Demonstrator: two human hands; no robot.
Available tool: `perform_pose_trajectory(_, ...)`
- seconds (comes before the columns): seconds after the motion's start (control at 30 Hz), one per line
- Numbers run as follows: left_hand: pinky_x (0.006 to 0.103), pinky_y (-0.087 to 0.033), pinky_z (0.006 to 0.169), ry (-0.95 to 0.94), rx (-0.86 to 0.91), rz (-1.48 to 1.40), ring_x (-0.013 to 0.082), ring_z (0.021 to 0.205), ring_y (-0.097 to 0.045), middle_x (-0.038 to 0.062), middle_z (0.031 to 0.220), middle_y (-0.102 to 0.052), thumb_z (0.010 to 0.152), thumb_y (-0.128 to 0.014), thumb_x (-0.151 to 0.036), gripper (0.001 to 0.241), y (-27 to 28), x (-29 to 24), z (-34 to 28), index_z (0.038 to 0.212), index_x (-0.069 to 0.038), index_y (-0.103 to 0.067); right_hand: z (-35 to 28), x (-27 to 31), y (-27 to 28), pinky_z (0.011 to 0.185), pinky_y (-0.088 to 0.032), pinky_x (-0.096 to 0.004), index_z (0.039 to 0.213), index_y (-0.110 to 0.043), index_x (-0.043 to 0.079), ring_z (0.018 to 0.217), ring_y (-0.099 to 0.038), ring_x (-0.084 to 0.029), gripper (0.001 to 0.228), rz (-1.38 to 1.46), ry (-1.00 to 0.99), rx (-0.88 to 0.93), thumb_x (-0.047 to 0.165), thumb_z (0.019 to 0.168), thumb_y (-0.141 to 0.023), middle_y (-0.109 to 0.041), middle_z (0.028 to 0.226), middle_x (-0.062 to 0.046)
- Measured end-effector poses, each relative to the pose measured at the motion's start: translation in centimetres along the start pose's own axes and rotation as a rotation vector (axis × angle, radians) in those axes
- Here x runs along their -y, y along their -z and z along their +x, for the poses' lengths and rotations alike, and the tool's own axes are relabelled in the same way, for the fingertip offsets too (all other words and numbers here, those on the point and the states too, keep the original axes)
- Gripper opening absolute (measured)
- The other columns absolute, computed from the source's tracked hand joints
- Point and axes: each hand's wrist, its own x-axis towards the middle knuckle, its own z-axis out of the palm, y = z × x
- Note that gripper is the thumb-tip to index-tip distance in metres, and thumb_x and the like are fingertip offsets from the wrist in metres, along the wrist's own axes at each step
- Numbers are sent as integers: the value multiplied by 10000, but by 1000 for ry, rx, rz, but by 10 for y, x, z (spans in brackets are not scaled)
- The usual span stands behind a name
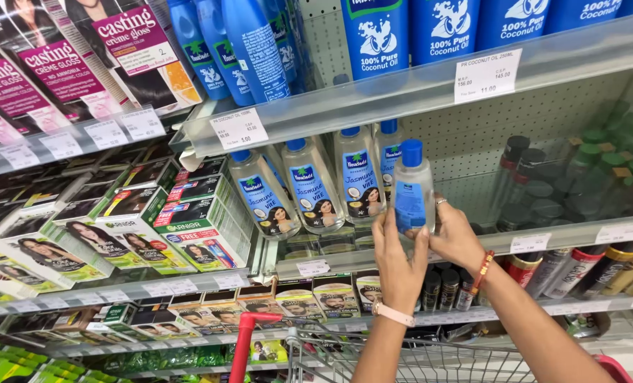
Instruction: Organizing and arranging hair oil bottles on shelves and in a shopping cart in a retail environment.
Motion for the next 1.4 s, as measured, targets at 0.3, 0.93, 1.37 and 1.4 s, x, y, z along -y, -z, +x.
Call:
perform_pose_trajectory(0.3,514,-433,1132,-182,-68,106,488,1364,-525,312,1482,-507,1019,-640,-181,507,-18,20,-26,1435,84,-526,1,-44,6,1004,-504,-343,1440,-441,26,1211,-607,-153,704,552,-92,219,-87,761,-588,-634,1315,-55)
perform_pose_trajectory(0.93,485,-549,908,-19,174,156,445,1149,-636,244,1324,-520,830,-616,89,621,6,14,23,1435,8,-501,24,-28,9,1062,-457,-420,1583,-334,43,1263,-547,-267,856,587,-315,174,111,828,-731,-558,1431,-149)
perform_pose_trajectory(1.37,546,-556,774,-47,98,365,477,951,-679,248,1204,-630,848,-601,80,533,4,26,35,1367,-30,-552,50,-19,-8,987,-559,-413,1334,-453,23,1176,-640,-273,952,187,-308,-119,89,529,-957,-684,1205,-162)
perform_pose_trajectory(1.4,549,-558,754,-90,70,383,482,928,-682,264,1205,-627,823,-606,82,542,4,26,35,1354,-13,-549,49,-15,-8,975,-563,-410,1326,-465,19,1156,-653,-272,953,127,-297,-133,102,522,-970,-698,1181,-159)
